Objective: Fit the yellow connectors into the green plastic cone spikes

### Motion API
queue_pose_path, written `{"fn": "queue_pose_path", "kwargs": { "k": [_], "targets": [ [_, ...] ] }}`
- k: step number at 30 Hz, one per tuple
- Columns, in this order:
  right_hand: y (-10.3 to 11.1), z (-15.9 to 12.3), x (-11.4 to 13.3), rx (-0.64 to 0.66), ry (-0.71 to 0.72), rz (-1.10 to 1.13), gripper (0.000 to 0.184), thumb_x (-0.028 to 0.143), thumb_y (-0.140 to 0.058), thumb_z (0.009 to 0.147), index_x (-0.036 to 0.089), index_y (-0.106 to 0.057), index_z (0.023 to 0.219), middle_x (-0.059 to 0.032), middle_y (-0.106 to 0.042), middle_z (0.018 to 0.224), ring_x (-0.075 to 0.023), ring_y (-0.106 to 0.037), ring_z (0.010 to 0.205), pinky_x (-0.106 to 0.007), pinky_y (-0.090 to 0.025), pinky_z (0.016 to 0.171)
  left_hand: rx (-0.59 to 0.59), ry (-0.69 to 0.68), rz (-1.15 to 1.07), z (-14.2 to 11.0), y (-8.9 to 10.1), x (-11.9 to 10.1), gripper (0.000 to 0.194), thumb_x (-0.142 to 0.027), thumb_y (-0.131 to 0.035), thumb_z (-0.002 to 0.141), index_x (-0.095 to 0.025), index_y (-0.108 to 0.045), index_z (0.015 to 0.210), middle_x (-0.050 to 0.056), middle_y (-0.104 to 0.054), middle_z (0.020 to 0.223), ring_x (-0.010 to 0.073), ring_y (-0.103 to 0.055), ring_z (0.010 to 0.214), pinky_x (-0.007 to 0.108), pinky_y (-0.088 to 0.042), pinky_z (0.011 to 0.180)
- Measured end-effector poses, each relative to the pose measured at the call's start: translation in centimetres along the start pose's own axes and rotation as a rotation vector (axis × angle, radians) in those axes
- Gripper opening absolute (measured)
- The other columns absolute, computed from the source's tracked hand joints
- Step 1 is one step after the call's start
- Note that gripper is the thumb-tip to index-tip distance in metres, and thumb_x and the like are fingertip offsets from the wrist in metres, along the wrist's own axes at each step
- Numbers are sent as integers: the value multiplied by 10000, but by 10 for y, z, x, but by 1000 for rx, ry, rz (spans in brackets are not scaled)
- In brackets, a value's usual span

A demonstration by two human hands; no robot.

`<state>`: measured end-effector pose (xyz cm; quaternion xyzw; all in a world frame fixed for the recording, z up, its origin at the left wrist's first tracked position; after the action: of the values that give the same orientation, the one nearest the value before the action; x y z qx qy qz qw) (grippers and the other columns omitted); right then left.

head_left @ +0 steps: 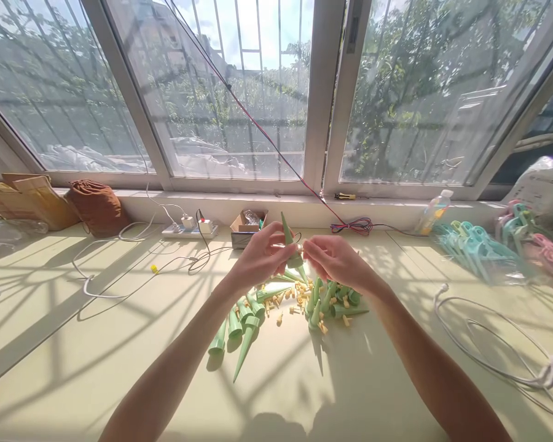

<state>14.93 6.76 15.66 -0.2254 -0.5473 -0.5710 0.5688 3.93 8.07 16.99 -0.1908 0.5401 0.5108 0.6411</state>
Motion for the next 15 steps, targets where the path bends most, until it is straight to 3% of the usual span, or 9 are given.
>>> {"fn": "queue_pose_path", "kwargs": {
  "k": [3, 6, 15],
  "targets": [
    [5, -2, 14, -63, 127, -199, 340, 492, -560, 934, 170, -582, 829, 31, -538, 670, -80, -480, 511, -211, -364, 511, 63, 98, -145, 1, 0, 11, 265, -385, -686, 874, -179, -547, 966, -13, -571, 762, 32, -468, 453, 160, -337, 390],
    [6, -4, 25, -112, 225, -331, 307, 440, -547, 955, 170, -597, 817, 22, -556, 696, -92, -473, 582, -219, -371, 577, 131, 139, -208, 0, -4, 16, 269, -391, -688, 874, -179, -568, 988, -26, -531, 706, 43, -469, 472, 167, -344, 409],
    [2, -8, 33, -197, 292, -377, 395, 427, -558, 949, 168, -525, 653, 43, -473, 577, -91, -378, 540, -223, -299, 550, 185, 44, -182, 1, -7, 5, 274, -345, -707, 867, -178, -537, 1002, 5, -585, 818, 29, -465, 486, 158, -331, 417]
  ]
}}
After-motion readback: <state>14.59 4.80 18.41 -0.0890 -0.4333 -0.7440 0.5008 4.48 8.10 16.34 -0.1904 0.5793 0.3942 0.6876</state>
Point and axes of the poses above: each hand's wrist, its own z-axis towards the middle knuckle, its own y-axis out of the back of the hand, x = y × z, the point moved 10 cm from there along z, towards the middle knuckle
